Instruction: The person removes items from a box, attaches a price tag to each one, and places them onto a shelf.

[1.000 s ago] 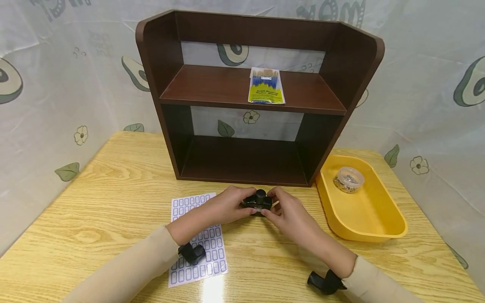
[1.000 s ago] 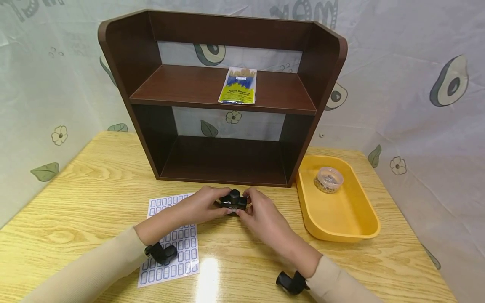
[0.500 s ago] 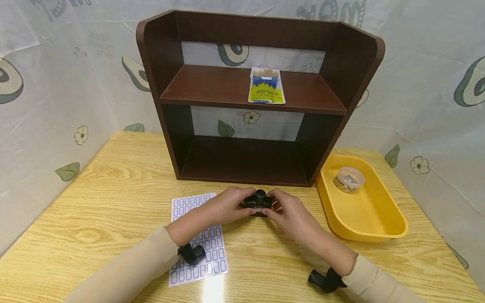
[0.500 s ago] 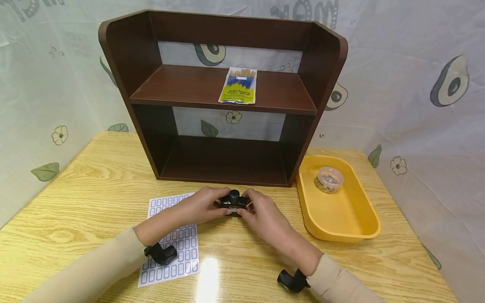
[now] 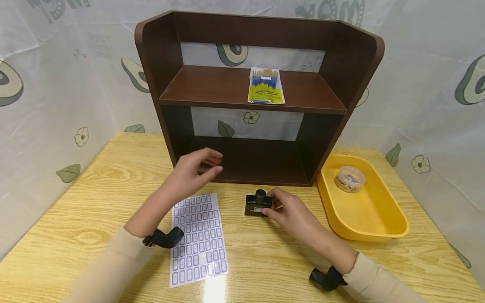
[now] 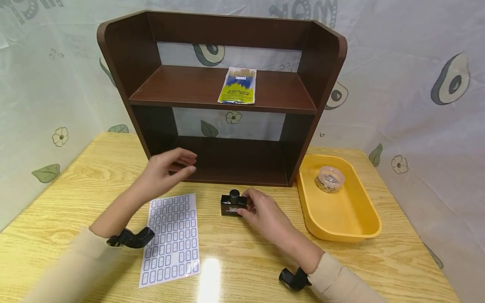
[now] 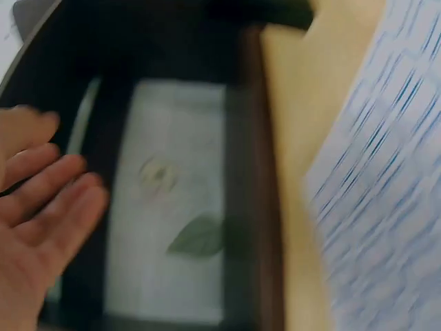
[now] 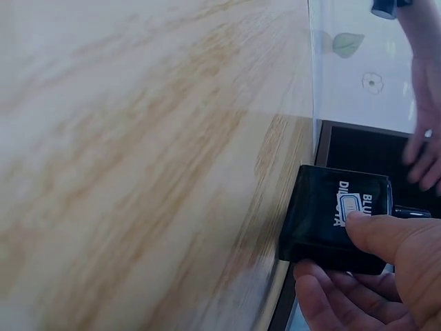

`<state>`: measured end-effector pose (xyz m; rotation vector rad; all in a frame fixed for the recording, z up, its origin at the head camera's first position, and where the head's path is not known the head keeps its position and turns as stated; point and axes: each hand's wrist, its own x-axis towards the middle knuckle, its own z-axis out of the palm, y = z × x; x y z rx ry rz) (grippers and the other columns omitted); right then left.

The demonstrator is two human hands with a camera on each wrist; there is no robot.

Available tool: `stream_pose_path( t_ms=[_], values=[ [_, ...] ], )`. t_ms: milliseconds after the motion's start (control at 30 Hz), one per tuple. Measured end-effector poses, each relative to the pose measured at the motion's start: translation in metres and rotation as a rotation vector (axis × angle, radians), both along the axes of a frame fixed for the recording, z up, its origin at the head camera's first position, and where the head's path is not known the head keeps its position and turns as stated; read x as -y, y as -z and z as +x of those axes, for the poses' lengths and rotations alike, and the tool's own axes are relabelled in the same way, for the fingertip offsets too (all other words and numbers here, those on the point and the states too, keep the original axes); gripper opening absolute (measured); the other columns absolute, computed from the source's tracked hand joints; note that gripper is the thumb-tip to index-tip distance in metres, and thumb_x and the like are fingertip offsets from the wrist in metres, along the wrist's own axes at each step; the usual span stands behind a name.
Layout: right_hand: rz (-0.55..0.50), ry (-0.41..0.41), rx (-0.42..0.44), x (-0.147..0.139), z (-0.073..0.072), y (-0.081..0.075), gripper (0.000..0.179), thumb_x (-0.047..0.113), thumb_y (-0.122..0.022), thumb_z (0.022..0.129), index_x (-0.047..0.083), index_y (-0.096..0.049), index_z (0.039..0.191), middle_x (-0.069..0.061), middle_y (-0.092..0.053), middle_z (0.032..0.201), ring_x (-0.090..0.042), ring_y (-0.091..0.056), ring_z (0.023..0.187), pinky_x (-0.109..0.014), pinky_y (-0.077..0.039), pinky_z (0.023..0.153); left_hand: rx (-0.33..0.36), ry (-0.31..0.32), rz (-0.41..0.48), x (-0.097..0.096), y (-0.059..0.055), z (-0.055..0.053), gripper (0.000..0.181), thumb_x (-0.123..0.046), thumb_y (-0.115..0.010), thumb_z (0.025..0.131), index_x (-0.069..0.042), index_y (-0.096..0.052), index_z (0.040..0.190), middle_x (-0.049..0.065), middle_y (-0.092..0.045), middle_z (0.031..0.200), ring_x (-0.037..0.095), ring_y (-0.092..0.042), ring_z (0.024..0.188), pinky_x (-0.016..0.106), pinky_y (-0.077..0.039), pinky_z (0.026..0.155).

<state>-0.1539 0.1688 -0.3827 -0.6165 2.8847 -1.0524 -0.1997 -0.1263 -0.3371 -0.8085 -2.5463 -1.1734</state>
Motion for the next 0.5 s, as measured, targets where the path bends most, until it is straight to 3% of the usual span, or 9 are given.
stream_pose_path(
  t_ms=[167, 267, 333, 400, 500],
  values=[
    [-0.005, -0.003, -0.012, 0.001, -0.001, -0.001, 0.025, 0.015, -0.077, 0.096, 0.003, -0.066, 0.115, -0.007, -0.075, 0.101, -0.012, -0.071, 0.088, -0.03, -0.064, 0.077, -0.291, -0.284, 0.196, 0.035, -0.02, -0.004, 0.02, -0.005, -0.07, 0.098, 0.002, -0.069, 0.116, 0.016, -0.076, 0.106, 0.009, -0.067, 0.093, 0.011, -0.055, 0.077],
    [-0.006, -0.005, -0.017, 0.002, -0.001, -0.001, 0.026, 0.015, -0.077, 0.096, 0.003, -0.065, 0.115, -0.008, -0.075, 0.101, -0.012, -0.07, 0.088, -0.03, -0.064, 0.078, -0.385, -0.425, 0.317, 0.048, -0.024, -0.007, 0.024, -0.005, -0.069, 0.097, 0.008, -0.065, 0.117, 0.021, -0.073, 0.104, -0.002, -0.06, 0.09, 0.005, -0.049, 0.076],
    [-0.006, 0.0, -0.011, 0.002, -0.001, -0.001, 0.027, 0.015, -0.077, 0.096, 0.003, -0.065, 0.116, -0.007, -0.074, 0.101, -0.012, -0.069, 0.088, -0.03, -0.064, 0.078, -0.401, -0.5, 0.37, 0.054, -0.024, -0.01, 0.032, -0.007, -0.07, 0.097, 0.01, -0.061, 0.123, 0.024, -0.07, 0.109, -0.002, -0.058, 0.094, 0.007, -0.049, 0.078],
    [-0.011, 0.006, -0.003, 0.002, 0.0, -0.001, 0.027, 0.015, -0.077, 0.096, 0.003, -0.064, 0.116, -0.007, -0.074, 0.101, -0.011, -0.068, 0.087, -0.03, -0.063, 0.078, -0.375, -0.547, 0.392, 0.058, -0.023, -0.014, 0.04, -0.011, -0.071, 0.097, 0.008, -0.058, 0.13, 0.024, -0.067, 0.118, 0.004, -0.061, 0.102, 0.011, -0.051, 0.083],
    [-0.019, 0.004, 0.005, 0.002, 0.002, 0.0, 0.028, 0.016, -0.077, 0.096, 0.002, -0.064, 0.116, -0.006, -0.073, 0.1, -0.011, -0.067, 0.087, -0.029, -0.063, 0.077, -0.297, -0.556, 0.359, 0.061, -0.02, -0.02, 0.05, -0.015, -0.074, 0.096, 0.002, -0.055, 0.139, 0.021, -0.065, 0.129, 0.019, -0.065, 0.114, 0.025, -0.059, 0.093]
  ],
)
